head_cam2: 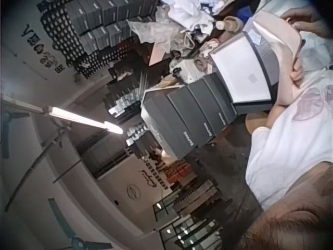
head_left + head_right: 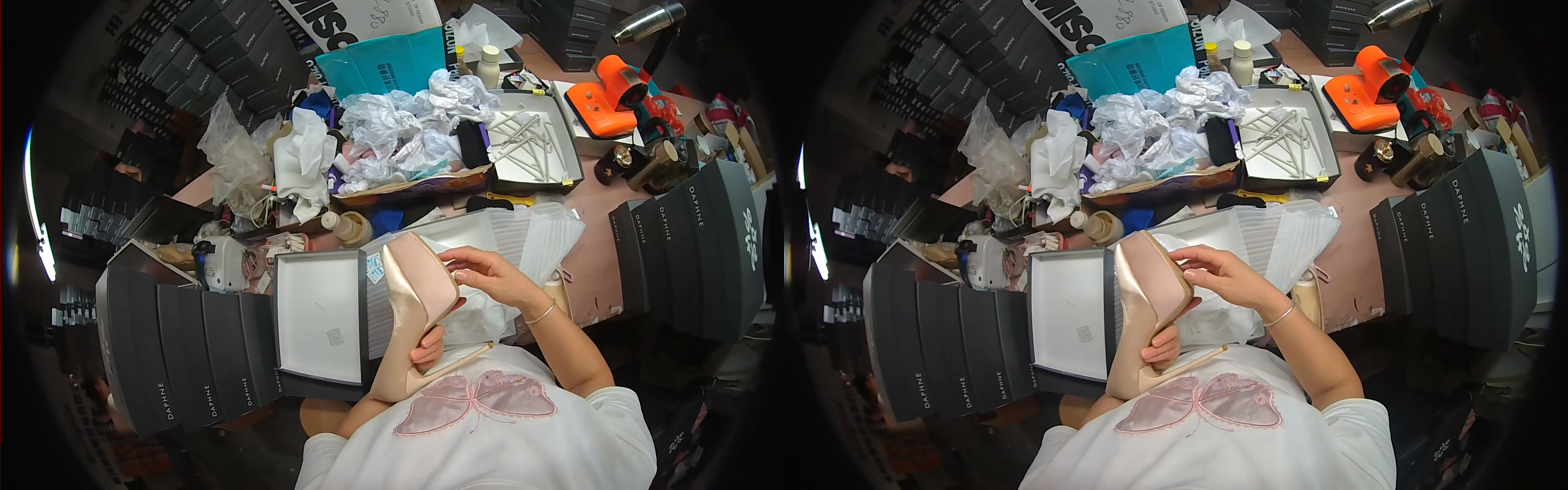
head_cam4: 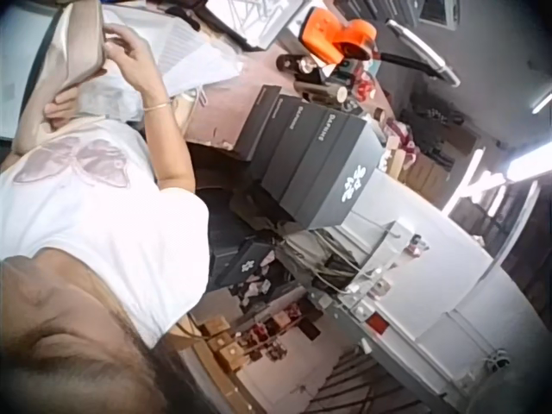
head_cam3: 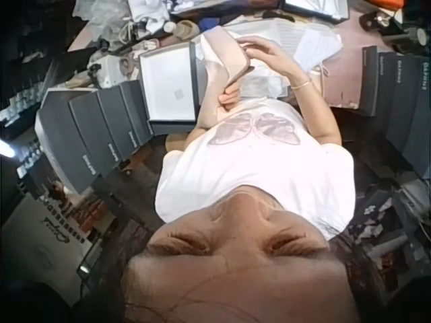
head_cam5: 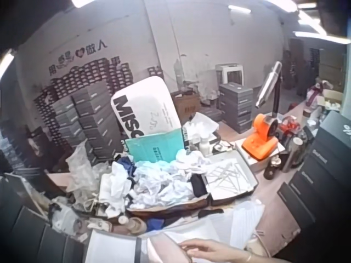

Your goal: Packing high-heeled shoes into shoe boxes with protective paper and silica gel packets.

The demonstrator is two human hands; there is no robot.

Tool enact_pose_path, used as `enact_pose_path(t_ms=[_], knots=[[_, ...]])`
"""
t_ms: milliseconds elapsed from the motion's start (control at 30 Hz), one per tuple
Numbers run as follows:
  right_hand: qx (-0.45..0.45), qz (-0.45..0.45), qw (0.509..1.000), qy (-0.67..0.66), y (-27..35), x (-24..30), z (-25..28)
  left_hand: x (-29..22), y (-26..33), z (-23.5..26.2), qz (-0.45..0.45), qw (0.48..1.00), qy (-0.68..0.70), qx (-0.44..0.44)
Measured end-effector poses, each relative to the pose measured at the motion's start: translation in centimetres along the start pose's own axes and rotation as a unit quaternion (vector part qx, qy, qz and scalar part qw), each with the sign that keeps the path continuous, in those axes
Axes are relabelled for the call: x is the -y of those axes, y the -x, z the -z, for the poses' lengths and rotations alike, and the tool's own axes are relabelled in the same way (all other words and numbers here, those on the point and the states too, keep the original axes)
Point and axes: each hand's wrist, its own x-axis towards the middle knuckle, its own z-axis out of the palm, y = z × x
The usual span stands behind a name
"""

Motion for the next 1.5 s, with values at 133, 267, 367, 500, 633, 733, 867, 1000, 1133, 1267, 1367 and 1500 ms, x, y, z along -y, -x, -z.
enact_pose_path(t_ms=[133,267,367,500,633,733,867,1000,1133,1267,1367,1500], knots=[[-0.021,0.014,1.0,-0.002,0.4,-0.1,-0.3,0.3,0.2,-1.1,-0.004,0.999,-0.034,-0.04],[-0.039,-0.016,0.999,-0.016,0.5,-1.0,0.0,0.5,0.4,-2.6,0.0,0.993,-0.074,-0.092],[-0.096,-0.078,0.992,0.025,0.5,-1.3,0.0,0.9,0.6,-4.0,0.006,0.985,-0.09,-0.144],[-0.119,-0.101,0.988,0.003,0.6,-2.7,0.4,0.2,-0.9,-3.8,0.034,0.961,-0.109,-0.253],[-0.123,-0.142,0.982,-0.021,0.7,-3.9,1.0,-0.4,-1.5,0.7,0.041,0.991,0.042,-0.123],[-0.128,-0.152,0.98,-0.029,0.8,-4.2,1.0,-0.3,-1.2,2.8,0.049,0.987,0.15,-0.014],[-0.14,-0.163,0.976,-0.033,1.1,-4.7,1.1,0.0,-1.2,2.3,0.037,0.983,0.173,-0.043],[-0.145,-0.169,0.973,-0.057,1.2,-4.6,1.0,-0.1,-1.2,2.6,0.031,0.985,0.15,-0.076],[-0.145,-0.108,0.981,-0.07,1.8,-3.7,0.7,-0.8,-1.1,1.2,0.007,0.988,-0.089,-0.13],[-0.092,0.027,0.994,-0.054,2.2,-2.2,-0.4,-5.4,-1.8,5.0,0.056,0.968,-0.239,0.04],[-0.079,0.057,0.993,-0.072,2.7,-0.5,-1.5,-8.2,-1.1,2.4,0.099,0.929,-0.356,-0.013],[-0.101,0.013,0.992,-0.079,3.2,-0.5,-1.8,-5.6,0.2,-5.0,0.088,0.828,-0.541,-0.117]])
